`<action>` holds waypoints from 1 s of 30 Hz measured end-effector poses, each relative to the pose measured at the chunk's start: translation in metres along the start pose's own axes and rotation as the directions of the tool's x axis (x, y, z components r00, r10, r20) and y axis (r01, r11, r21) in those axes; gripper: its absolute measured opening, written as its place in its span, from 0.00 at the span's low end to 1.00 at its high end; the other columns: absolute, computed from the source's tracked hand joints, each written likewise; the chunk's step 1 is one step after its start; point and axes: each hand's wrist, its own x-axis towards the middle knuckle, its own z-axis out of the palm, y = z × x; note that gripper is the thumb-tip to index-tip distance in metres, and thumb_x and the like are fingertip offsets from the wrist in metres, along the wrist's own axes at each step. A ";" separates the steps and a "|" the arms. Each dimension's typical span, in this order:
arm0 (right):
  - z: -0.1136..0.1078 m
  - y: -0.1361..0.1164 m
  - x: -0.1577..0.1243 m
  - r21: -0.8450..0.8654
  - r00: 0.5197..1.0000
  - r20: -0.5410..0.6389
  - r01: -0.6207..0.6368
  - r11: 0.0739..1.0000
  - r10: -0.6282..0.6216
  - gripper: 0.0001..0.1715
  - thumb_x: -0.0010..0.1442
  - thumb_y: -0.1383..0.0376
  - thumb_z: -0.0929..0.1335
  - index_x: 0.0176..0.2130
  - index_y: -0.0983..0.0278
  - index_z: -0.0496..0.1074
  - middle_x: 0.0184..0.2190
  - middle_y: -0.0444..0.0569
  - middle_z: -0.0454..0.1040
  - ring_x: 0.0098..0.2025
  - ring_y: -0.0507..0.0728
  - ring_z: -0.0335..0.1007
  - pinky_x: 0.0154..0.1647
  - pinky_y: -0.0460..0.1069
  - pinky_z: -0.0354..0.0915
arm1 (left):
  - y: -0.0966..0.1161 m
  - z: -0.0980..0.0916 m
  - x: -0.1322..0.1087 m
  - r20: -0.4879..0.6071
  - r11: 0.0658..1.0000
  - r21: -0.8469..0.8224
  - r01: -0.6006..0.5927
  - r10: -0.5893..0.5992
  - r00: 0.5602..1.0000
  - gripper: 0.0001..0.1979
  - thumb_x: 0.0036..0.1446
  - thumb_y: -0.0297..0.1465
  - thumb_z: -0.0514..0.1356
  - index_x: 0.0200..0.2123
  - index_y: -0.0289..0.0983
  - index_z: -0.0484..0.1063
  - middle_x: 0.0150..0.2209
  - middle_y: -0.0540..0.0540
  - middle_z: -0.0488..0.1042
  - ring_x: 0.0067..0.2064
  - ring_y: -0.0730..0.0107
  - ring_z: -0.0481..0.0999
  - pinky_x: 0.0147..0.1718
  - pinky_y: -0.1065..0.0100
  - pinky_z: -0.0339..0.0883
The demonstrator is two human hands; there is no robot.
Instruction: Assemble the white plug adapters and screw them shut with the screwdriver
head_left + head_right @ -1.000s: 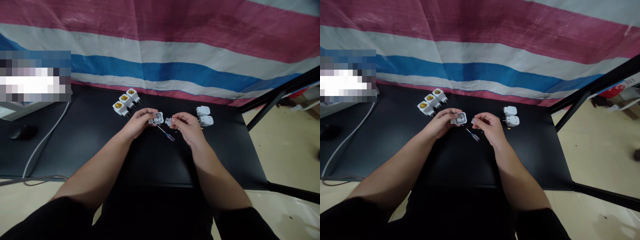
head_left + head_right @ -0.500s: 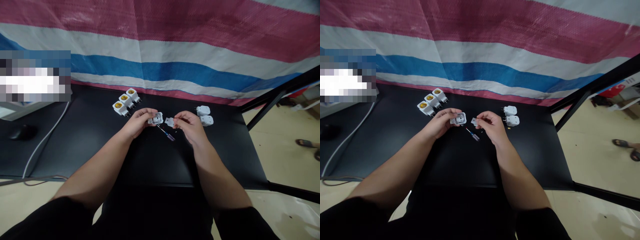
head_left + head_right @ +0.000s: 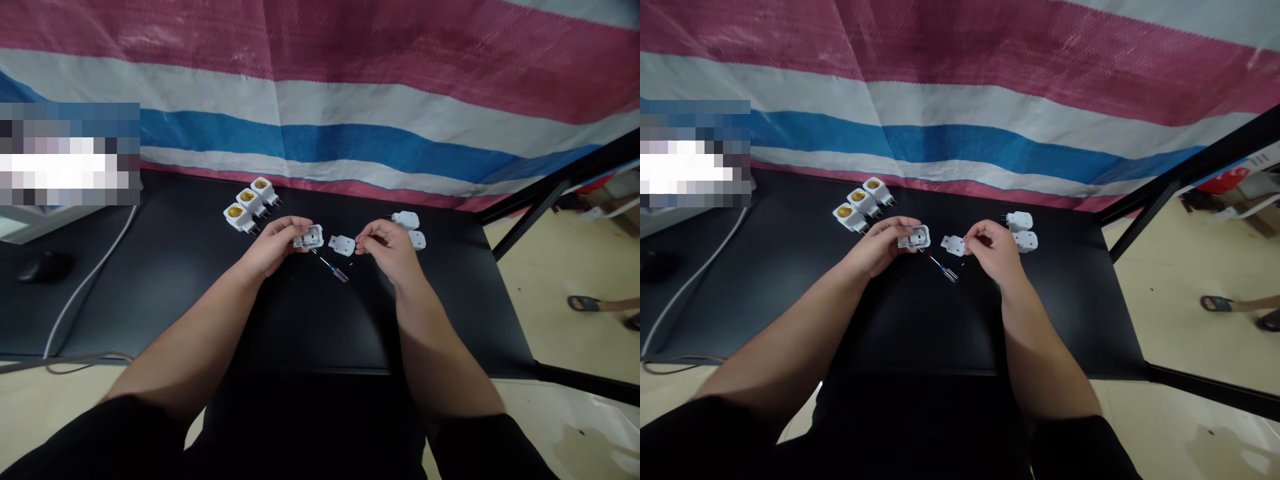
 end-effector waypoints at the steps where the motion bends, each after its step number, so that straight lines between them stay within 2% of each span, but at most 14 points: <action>1: 0.002 0.000 -0.001 -0.011 1.000 0.019 0.013 1.000 -0.013 0.08 0.59 0.62 0.78 0.34 0.58 0.77 0.33 0.45 0.81 0.33 0.56 0.80 0.40 0.57 0.80 | 0.000 0.000 0.000 0.001 1.000 -0.001 0.001 -0.001 1.000 0.16 0.51 0.34 0.76 0.43 0.35 0.85 0.39 0.43 0.85 0.38 0.66 0.83 0.35 0.68 0.78; 5: 0.011 -0.004 -0.005 0.015 0.996 0.071 0.053 0.998 -0.054 0.08 0.61 0.58 0.79 0.38 0.57 0.81 0.31 0.43 0.79 0.31 0.56 0.80 0.39 0.57 0.79 | -0.001 0.002 -0.001 0.016 1.000 0.012 0.007 -0.007 1.000 0.17 0.51 0.35 0.77 0.44 0.35 0.85 0.39 0.43 0.85 0.38 0.66 0.83 0.35 0.68 0.78; 10: 0.022 -0.002 -0.007 0.082 0.993 0.091 0.063 0.995 -0.070 0.16 0.62 0.53 0.80 0.47 0.56 0.84 0.34 0.44 0.81 0.35 0.57 0.82 0.45 0.60 0.83 | -0.002 0.001 -0.001 0.046 1.000 0.021 0.010 -0.011 0.999 0.18 0.52 0.35 0.77 0.45 0.35 0.85 0.41 0.42 0.86 0.39 0.65 0.83 0.36 0.67 0.78; 16: 0.028 0.002 -0.009 0.124 0.991 0.111 0.058 0.991 -0.072 0.20 0.65 0.47 0.80 0.41 0.57 0.78 0.35 0.45 0.83 0.38 0.57 0.83 0.46 0.57 0.83 | -0.003 0.001 -0.001 0.071 1.000 0.014 0.005 -0.006 0.997 0.18 0.53 0.35 0.77 0.45 0.35 0.84 0.42 0.42 0.85 0.39 0.65 0.83 0.36 0.67 0.77; 20: 0.029 0.001 -0.011 0.069 0.980 0.118 0.151 0.986 -0.158 0.16 0.66 0.51 0.80 0.41 0.58 0.81 0.34 0.46 0.84 0.37 0.57 0.84 0.45 0.57 0.82 | -0.003 0.003 -0.003 0.075 1.000 0.015 0.006 -0.007 0.997 0.19 0.52 0.35 0.78 0.45 0.34 0.84 0.41 0.42 0.85 0.39 0.65 0.84 0.36 0.67 0.77; 24: 0.035 0.002 -0.014 0.002 0.973 0.128 0.193 0.981 -0.191 0.12 0.66 0.54 0.79 0.44 0.58 0.85 0.37 0.48 0.86 0.38 0.59 0.85 0.45 0.58 0.82 | -0.004 0.006 -0.004 0.066 1.000 0.019 0.002 -0.003 0.998 0.20 0.51 0.35 0.78 0.45 0.34 0.83 0.40 0.43 0.85 0.39 0.65 0.84 0.37 0.67 0.77; 30: 0.049 0.006 -0.017 -0.066 0.959 0.066 0.281 0.957 -0.277 0.02 0.65 0.62 0.76 0.40 0.57 0.83 0.36 0.47 0.86 0.38 0.59 0.85 0.42 0.55 0.79 | -0.008 0.011 -0.005 0.043 0.999 0.018 -0.039 0.039 0.998 0.19 0.52 0.32 0.77 0.46 0.34 0.83 0.40 0.44 0.85 0.37 0.68 0.83 0.39 0.67 0.76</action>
